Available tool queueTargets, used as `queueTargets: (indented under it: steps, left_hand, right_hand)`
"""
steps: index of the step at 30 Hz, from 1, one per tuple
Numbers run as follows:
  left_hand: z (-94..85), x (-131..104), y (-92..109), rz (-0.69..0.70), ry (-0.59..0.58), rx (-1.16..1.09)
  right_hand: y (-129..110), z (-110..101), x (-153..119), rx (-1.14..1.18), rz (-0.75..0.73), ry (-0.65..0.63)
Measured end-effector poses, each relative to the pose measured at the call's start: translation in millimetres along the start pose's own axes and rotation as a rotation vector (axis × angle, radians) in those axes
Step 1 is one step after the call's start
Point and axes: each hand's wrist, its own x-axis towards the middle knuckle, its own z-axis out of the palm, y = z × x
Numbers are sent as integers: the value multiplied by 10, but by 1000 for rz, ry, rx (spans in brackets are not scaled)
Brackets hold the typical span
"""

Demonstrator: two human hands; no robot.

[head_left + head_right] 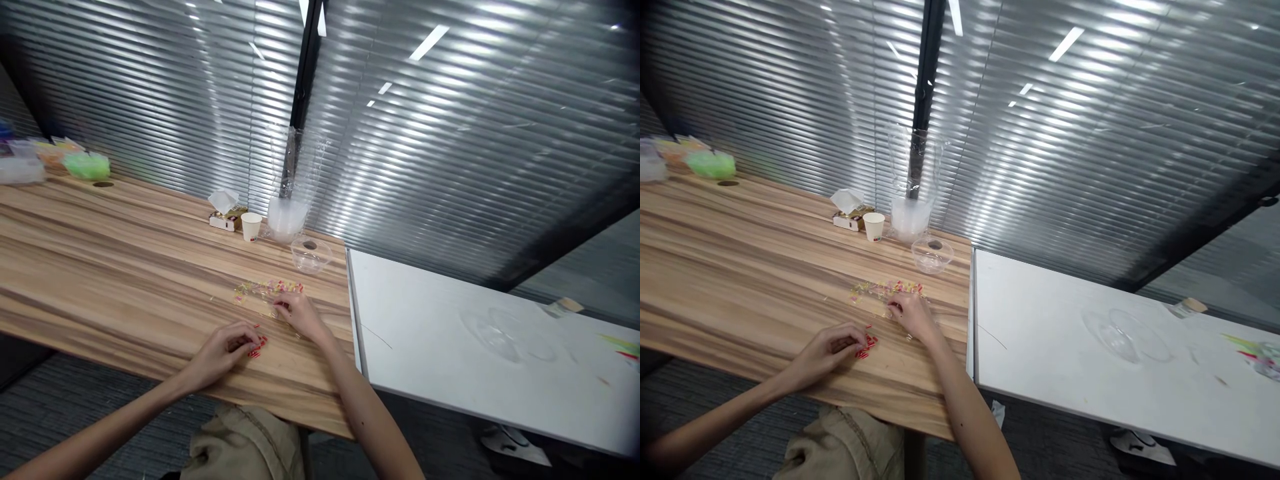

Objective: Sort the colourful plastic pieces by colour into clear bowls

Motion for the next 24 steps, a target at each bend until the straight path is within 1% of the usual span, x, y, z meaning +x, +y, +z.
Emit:
queueTargets:
  steps: [10, 24]
  left_hand:
    - [4, -6, -3, 1, 1, -10]
    - [-4, -13, -20, 17, 3, -12]
  right_hand:
    - [43, 42, -13, 14, -16, -4]
    - [46, 40, -20, 8, 1, 2]
